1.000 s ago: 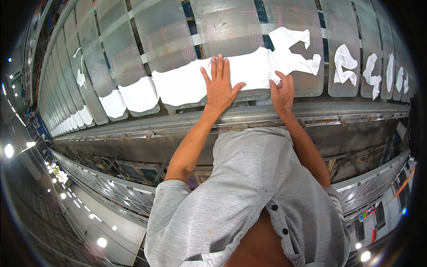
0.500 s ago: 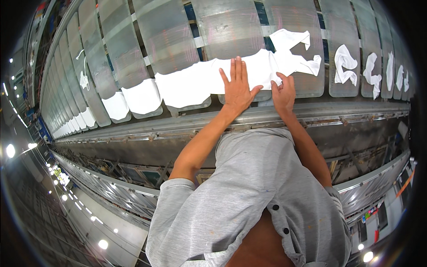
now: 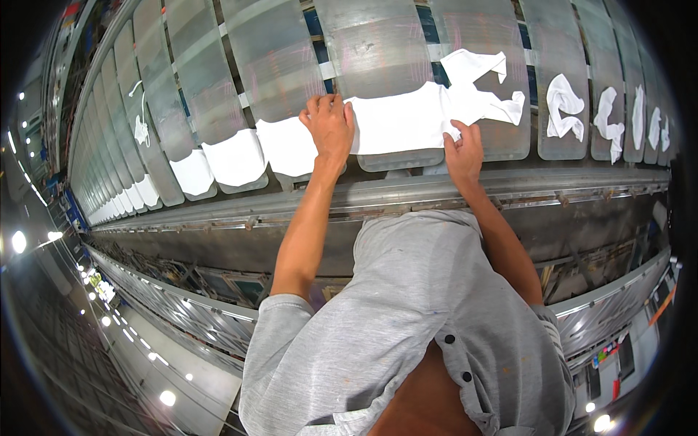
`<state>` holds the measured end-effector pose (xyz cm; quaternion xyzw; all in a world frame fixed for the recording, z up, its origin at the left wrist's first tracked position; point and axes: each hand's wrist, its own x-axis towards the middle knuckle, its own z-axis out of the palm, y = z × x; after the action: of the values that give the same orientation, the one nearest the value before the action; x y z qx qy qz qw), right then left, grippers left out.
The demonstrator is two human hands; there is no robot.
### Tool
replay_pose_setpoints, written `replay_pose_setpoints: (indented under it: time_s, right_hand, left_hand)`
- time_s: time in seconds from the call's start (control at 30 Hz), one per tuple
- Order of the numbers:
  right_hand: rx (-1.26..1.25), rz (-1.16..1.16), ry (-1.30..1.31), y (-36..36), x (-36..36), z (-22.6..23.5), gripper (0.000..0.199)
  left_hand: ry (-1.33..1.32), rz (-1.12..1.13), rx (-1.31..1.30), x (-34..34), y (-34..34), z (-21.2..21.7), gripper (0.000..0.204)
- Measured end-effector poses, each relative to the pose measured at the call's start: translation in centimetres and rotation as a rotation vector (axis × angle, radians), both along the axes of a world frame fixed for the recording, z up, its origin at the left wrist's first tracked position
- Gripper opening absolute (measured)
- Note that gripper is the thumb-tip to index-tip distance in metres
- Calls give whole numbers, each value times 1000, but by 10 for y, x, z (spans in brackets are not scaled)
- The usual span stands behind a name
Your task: The person places white paper cutouts onto a curved metal rack, one at a time. They smooth each piece with their hands to ensure it adheres to the surface.
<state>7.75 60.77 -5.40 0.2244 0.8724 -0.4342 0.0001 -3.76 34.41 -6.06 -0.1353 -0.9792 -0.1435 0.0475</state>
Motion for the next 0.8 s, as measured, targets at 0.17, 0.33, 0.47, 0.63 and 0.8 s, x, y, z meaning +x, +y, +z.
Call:
replay_pose_setpoints:
  time_s: [0.17,0.33,0.47,0.63,0.8]
  right_hand:
    - [-14,31,0,6,1,-3,32]
    - [-3,12,29,3,0,1,32]
    - [-22,34,-44,8,2,1,36]
    - [377,173,70,0,-13,42,46]
    - [216,-47,20,0,-20,27,59]
  left_hand:
    - [-30,39,-119,-2,4,15,16]
    - [-15,84,137,-7,4,4,19]
    - [-1,176,231,-12,12,6,27]
    - [105,392,256,1,-2,15,31]
    - [127,624,238,63,-49,-1,38]
